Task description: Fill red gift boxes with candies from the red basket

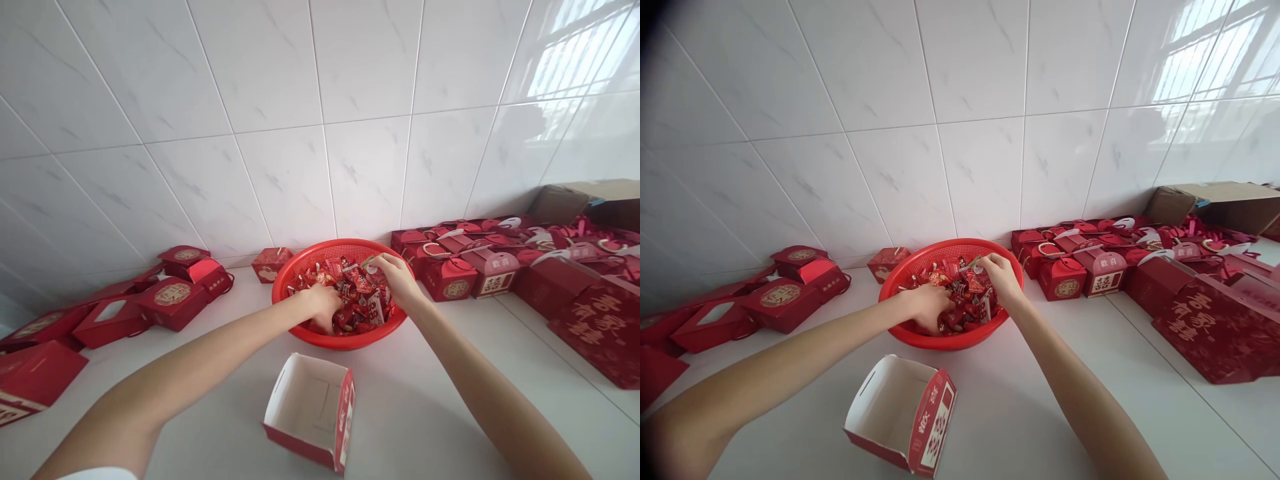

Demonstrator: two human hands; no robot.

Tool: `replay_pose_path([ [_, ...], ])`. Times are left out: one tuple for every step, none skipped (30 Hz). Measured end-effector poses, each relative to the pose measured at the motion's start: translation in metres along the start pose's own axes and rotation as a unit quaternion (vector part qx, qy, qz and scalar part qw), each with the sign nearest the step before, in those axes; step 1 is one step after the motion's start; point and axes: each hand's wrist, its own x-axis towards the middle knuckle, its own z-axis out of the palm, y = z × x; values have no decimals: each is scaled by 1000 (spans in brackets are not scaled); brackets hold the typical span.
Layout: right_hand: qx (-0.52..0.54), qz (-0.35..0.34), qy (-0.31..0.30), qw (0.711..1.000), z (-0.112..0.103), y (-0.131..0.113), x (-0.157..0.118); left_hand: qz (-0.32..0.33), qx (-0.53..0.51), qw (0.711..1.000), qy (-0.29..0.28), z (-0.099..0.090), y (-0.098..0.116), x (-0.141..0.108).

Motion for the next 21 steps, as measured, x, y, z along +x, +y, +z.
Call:
replay_pose_path([
  [-2, 3, -1, 1000, 0, 0, 0, -16, 24, 999, 15, 4, 2, 3],
  [-4, 4, -1, 1000, 0, 0, 0, -29, 43, 998, 25, 7, 4, 6],
  [-5, 3, 0, 1000, 0, 0, 0, -38, 57, 997, 30, 9, 6, 10],
  [-7, 2, 1, 1000, 0, 0, 0, -42, 68, 996, 31, 11, 7, 13],
  [-7, 1, 1, 1000, 0, -1, 0, -42, 75, 996, 28, 12, 8, 16],
  [-5, 1, 2, 1000, 0, -1, 0, -37, 83, 995, 25, 11, 8, 18],
  [-3, 1, 4, 1000, 1, -1, -1, -29, 92, 995, 23, 10, 7, 20],
  [-1, 2, 7, 1000, 1, -2, -1, -20, 101, 994, 24, 8, 5, 20],
  [1, 1, 9, 1000, 2, -2, -1, -12, 112, 993, 27, 5, 2, 20],
  [3, 2, 9, 1000, 3, -2, -2, -3, 120, 992, 31, 2, -2, 20],
  [4, 2, 6, 1000, 3, -3, -2, 2, 123, 992, 33, -2, -7, 19],
  [5, 3, 2, 1000, 4, -3, -3, 5, 120, 992, 35, -5, -12, 18],
  [6, 4, -3, 1000, 5, -4, -4, 4, 112, 993, 40, -8, -17, 17],
  [7, 5, -8, 1000, 6, -4, -4, -1, 100, 994, 48, -11, -23, 16],
  [8, 6, -11, 1000, 7, -5, -5, -9, 81, 995, 59, -14, -28, 15],
  [9, 7, -12, 1000, 7, -6, -5, -18, 57, 995, 74, -17, -34, 15],
  [9, 8, -13, 1000, 7, -6, -6, -23, 28, 995, 93, -19, -39, 14],
  [9, 10, -12, 1000, 8, -7, -6, -23, -2, 993, 113, -21, -43, 14],
  [10, 13, -11, 1000, 8, -7, -6, -18, -34, 991, 131, -22, -47, 14],
  [12, 15, -9, 1000, 8, -7, -6, -9, -69, 987, 147, -24, -50, 14],
  [14, 17, -5, 1000, 7, -7, -7, 1, -107, 981, 163, -25, -52, 14],
])
